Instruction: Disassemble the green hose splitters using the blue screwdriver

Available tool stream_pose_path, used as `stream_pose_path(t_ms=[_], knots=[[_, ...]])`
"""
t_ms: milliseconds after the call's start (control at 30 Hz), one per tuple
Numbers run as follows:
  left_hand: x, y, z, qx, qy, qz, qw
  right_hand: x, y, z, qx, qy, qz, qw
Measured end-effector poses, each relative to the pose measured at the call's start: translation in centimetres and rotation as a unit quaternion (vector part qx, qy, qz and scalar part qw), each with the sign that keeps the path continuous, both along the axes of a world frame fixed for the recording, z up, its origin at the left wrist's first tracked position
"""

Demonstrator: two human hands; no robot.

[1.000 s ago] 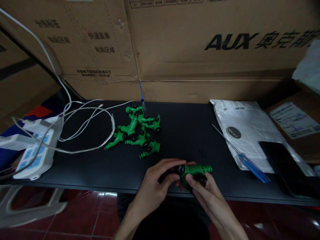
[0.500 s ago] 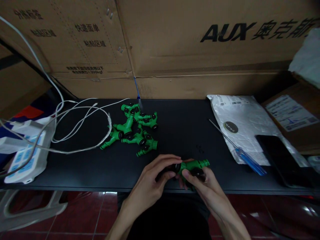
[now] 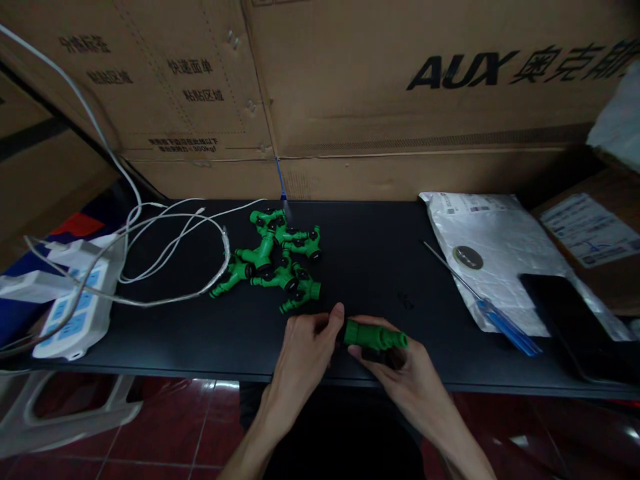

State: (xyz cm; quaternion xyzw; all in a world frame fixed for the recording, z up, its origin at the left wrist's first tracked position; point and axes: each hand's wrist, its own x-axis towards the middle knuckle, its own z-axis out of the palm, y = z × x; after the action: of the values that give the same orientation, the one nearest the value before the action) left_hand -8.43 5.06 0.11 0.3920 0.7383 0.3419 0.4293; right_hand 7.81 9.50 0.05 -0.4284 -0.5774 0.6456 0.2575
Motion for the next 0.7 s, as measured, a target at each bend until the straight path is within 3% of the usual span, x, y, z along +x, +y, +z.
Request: stream_pose_path(t_ms=[67,133,267,333,500,700], knots=[[-0.3,-0.1,0.0,0.009,-0.021,0.009,1.000,0.1,0.2,-0.2,-0.001,-0.003,-0.009,1.000],[-0.6,-0.5,-0.1,0.073,-0.036,0.011,0.997,0.3,0.5,-0.3,-0.004,-0.004,-0.022,1.000],[-1.0,-1.0,-0.4,0.190,-0.096,-0.082,0.974,0.3,1.0,-0.1,-0.001,0.000,-0.035,0.999],[-1.2,-1.0,-0.5,0.186,-0.094,-0.112,0.972,0.0,1.1,0.0,0.004,0.006,-0.043,0.999],[-2.1,-0.7,-0.1,0.144,0.000,-0.106,0.984,-0.8,1.7,0.0,0.018,0.004,-0.053,0.998],[-3.0,0.0,-0.7,0.113,-0.020,-0.069,0.991,-2.3,2.3,-0.8,0.037,-0.028,-0.033,0.998]])
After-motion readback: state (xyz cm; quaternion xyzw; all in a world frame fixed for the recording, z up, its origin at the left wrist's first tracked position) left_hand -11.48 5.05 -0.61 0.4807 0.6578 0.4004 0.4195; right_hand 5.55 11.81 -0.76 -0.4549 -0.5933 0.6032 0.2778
